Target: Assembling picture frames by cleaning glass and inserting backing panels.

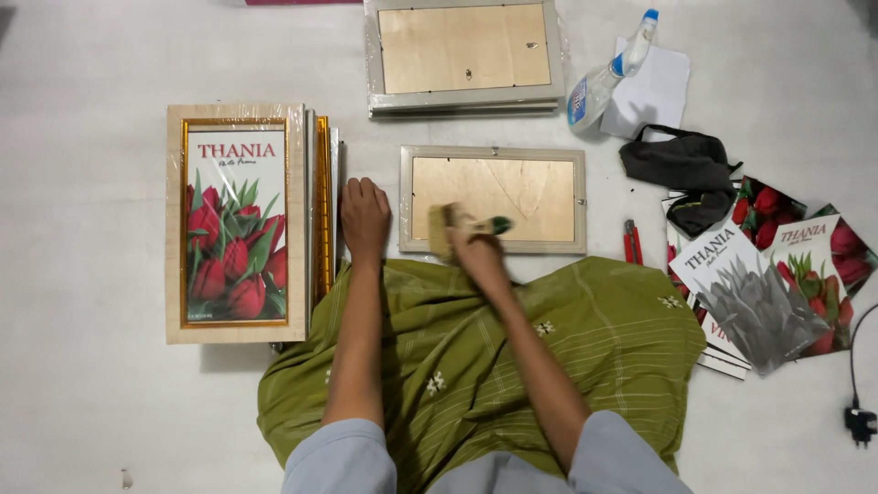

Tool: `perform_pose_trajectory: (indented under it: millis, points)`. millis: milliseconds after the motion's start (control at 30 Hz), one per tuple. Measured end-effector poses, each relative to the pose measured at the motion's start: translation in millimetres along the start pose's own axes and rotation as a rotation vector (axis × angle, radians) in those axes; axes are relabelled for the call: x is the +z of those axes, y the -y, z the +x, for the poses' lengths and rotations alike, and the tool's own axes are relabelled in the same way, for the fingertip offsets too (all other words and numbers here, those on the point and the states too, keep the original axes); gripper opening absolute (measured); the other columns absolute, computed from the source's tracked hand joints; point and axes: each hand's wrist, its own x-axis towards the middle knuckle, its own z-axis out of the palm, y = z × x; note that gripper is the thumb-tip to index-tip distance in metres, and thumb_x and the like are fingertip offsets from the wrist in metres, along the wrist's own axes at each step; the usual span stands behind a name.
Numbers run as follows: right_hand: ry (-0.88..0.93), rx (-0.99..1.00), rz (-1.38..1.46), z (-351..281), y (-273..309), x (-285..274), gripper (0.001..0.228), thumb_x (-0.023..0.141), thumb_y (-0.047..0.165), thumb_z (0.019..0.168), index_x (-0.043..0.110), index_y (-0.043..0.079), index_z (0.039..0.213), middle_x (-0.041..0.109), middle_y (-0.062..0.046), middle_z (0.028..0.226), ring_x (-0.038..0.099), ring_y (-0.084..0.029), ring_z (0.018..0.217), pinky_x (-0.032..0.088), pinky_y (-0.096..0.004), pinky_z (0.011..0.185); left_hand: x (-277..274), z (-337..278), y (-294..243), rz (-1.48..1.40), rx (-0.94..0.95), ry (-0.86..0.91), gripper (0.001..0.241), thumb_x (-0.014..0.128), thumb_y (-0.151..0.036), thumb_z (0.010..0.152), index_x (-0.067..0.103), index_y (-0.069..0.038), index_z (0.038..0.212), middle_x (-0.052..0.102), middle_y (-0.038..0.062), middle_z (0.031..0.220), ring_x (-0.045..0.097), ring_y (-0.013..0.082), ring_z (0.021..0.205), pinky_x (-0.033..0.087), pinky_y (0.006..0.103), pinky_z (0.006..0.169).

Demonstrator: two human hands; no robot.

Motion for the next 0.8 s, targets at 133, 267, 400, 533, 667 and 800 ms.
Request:
perform_pose_trajectory:
  millis: [133,267,400,533,667,800]
  points:
    - [-0.225,0.094,0.158,11,-66,-39,0.064,0.055,0.050,0.098,0.077,-0.010,0.098,0.073,-0.032,0.099,0.066,-0.051,0.110,0.049,-0.062,0.099,-15,7,-8,0.020,-0.010,0.002,0.015,0.056,-0.011,0.096,0.048,-0.010,0.083,0.047,0.007,0.082,0.057,0.0268,0.076,0.052,0.0353,0.065]
    - [-0.624,0.129,-0.090,41,-159,-86,0.059,0.054,0.049,0.105,0.080,-0.001,0.087,0.075,-0.024,0.085,0.072,-0.045,0.097,0.055,-0.056,0.088,-12,4,-7,0.017,-0.018,-0.001,0.015,0.057,-0.012,0.095,0.048,-0.009,0.084,0.047,0.007,0.083,0.058,0.0270,0.077,0.052,0.0362,0.065]
    - [-0.760,0.186,-0.348,76,-148,-85,0.062,0.058,0.049,0.102,0.072,-0.011,0.096,0.072,-0.030,0.083,0.075,-0.046,0.081,0.061,-0.052,0.077,-7,4,-5,0.007,-0.024,0.000,0.013,0.058,-0.010,0.093,0.049,-0.009,0.083,0.048,0.007,0.083,0.057,0.0264,0.076,0.052,0.0356,0.064]
    - [-0.549,-0.125,-0.287,71,-70,-41,0.040,0.056,0.043,0.101,0.065,0.005,0.093,0.062,-0.003,0.061,0.058,-0.012,0.045,0.046,-0.023,0.038,-11,4,-6,0.018,-0.009,-0.019,0.014,0.058,-0.009,0.093,0.049,-0.009,0.082,0.047,0.007,0.081,0.057,0.0265,0.075,0.052,0.0345,0.063]
    - [0.057,-0.231,0.180,89,-26,20,0.074,0.066,0.062,0.088,0.065,-0.004,0.055,0.065,-0.024,0.056,0.072,-0.041,0.063,0.055,-0.048,0.067,-4,3,-3,0.019,0.006,-0.026,0.015,0.057,-0.011,0.094,0.048,-0.009,0.082,0.046,0.006,0.081,0.058,0.0267,0.075,0.052,0.0343,0.064]
    - [0.087,-0.115,0.152,57,9,-24,0.069,0.063,0.059,0.089,0.077,-0.008,0.089,0.075,-0.028,0.089,0.073,-0.047,0.097,0.055,-0.058,0.088,-5,6,-5,-0.016,-0.004,-0.008,0.016,0.057,-0.008,0.095,0.048,-0.008,0.081,0.046,0.007,0.080,0.056,0.0275,0.074,0.052,0.0359,0.064]
